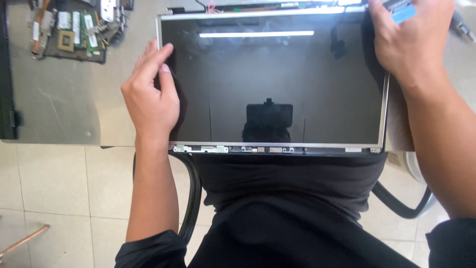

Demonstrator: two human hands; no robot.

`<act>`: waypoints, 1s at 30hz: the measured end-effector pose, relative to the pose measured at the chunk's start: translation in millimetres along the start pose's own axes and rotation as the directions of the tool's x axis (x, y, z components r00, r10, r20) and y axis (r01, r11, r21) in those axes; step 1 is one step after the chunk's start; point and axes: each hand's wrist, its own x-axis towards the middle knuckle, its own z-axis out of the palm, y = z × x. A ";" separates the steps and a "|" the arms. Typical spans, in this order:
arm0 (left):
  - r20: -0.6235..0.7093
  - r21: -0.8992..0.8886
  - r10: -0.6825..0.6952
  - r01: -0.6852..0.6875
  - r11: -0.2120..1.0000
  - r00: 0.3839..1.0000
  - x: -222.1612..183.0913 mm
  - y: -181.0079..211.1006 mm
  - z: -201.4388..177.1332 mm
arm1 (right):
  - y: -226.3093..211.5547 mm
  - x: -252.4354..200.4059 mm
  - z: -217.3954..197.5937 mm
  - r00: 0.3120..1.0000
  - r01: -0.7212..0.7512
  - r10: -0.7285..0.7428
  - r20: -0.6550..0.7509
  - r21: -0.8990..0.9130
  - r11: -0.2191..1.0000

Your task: The person works on a detached laptop display panel at a repair bench. They use a screwdriver to unscrew components along the top edge of the screen, disconnect and reposition display cables, and finally lift and reposition the panel on the bench.

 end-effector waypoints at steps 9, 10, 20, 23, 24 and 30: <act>-0.008 0.041 -0.012 0.012 0.999 1.000 -1.5 0.2 5.0 | -44.6 16.4 -29.3 0.998 -0.042 0.037 0.041 0.129 0.991; -0.004 0.051 -0.014 0.014 0.999 1.000 -1.3 0.1 4.6 | -51.6 20.6 -34.1 0.998 0.001 -0.009 0.062 0.138 0.990; -0.050 0.093 -0.003 0.007 0.996 0.999 -8.2 -6.7 3.8 | -27.4 12.1 -13.9 0.995 0.023 -0.038 0.094 0.156 0.987; 0.105 0.128 -0.040 0.027 0.991 0.994 -4.1 -4.9 2.8 | -29.9 10.8 -12.2 0.990 -0.044 0.011 0.141 0.235 0.971; 0.188 0.164 -0.082 0.051 0.985 0.979 -2.6 -2.9 2.2 | -30.0 10.3 -9.4 0.986 -0.082 0.043 0.163 0.245 0.966; 0.267 0.172 -0.121 0.077 0.982 0.956 -4.1 -0.8 -2.0 | -4.4 -6.0 21.7 0.986 -0.106 0.052 0.161 0.347 0.932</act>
